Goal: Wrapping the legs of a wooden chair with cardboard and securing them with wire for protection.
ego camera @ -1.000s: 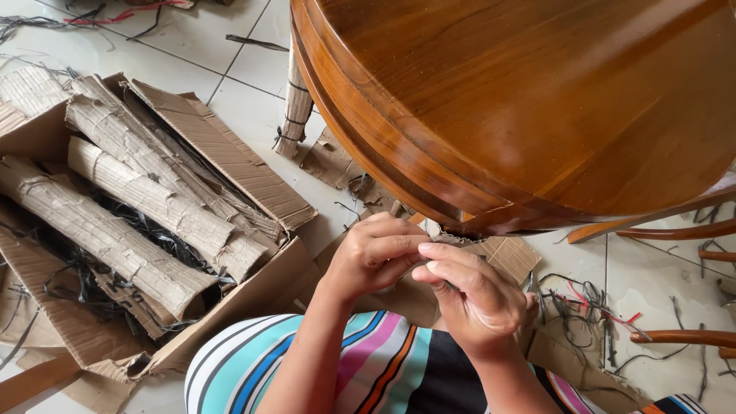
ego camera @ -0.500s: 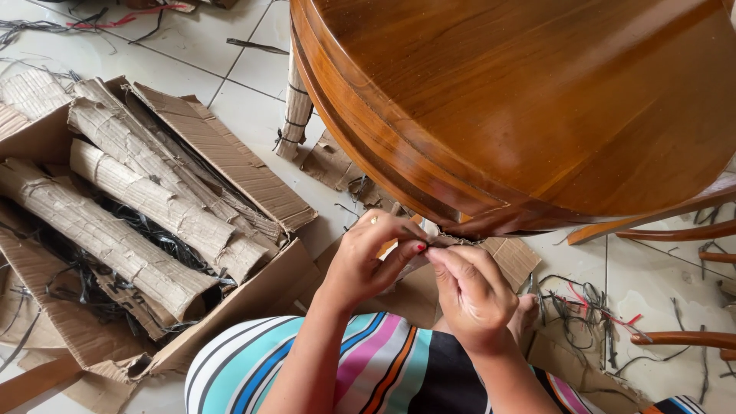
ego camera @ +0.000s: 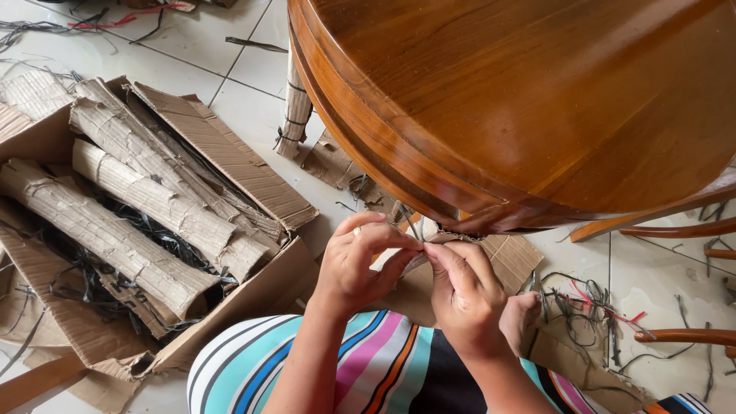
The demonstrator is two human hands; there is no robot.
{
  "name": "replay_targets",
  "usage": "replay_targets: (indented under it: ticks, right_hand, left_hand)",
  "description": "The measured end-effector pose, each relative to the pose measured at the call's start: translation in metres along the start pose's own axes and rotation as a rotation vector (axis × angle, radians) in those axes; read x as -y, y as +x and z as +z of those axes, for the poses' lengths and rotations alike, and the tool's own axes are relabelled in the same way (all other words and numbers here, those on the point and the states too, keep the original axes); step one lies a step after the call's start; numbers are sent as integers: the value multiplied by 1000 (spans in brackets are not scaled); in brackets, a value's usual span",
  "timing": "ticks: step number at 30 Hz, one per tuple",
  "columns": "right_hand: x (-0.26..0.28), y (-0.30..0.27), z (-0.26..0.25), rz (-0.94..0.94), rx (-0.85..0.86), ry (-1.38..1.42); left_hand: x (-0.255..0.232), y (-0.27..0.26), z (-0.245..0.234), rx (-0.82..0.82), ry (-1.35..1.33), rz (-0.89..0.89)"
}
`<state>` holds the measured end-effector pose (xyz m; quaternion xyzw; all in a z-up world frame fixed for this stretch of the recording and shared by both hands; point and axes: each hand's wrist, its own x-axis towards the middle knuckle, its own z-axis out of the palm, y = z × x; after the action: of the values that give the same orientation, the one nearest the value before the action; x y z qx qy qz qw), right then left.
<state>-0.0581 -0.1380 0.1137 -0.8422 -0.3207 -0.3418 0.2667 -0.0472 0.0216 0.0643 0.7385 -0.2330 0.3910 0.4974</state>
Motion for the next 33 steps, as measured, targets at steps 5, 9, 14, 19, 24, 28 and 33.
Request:
replay_targets:
  ticks: [5, 9, 14, 19, 24, 28, 33]
  right_hand:
    - [4, -2, 4, 76, 6, 9]
    - [3, -4, 6, 87, 9, 27]
    - [3, -5, 4, 109, 9, 90]
    - [-3, -6, -5, 117, 54, 223]
    - [-6, -9, -22, 186, 119, 317]
    - [-2, -7, -23, 158, 127, 199]
    - [-6, -4, -36, 139, 195, 169]
  left_hand:
    - [-11, -1, 2, -39, -220, -294]
    - [-14, 3, 1, -29, -757, -765]
    - [-11, 2, 0, -37, -863, -773]
    - [-12, 7, -1, 19, -437, -473]
    - [-4, 6, 12, -58, -331, -448]
    - [2, 5, 20, -27, -265, -458]
    - [-1, 20, -34, 162, -234, -571]
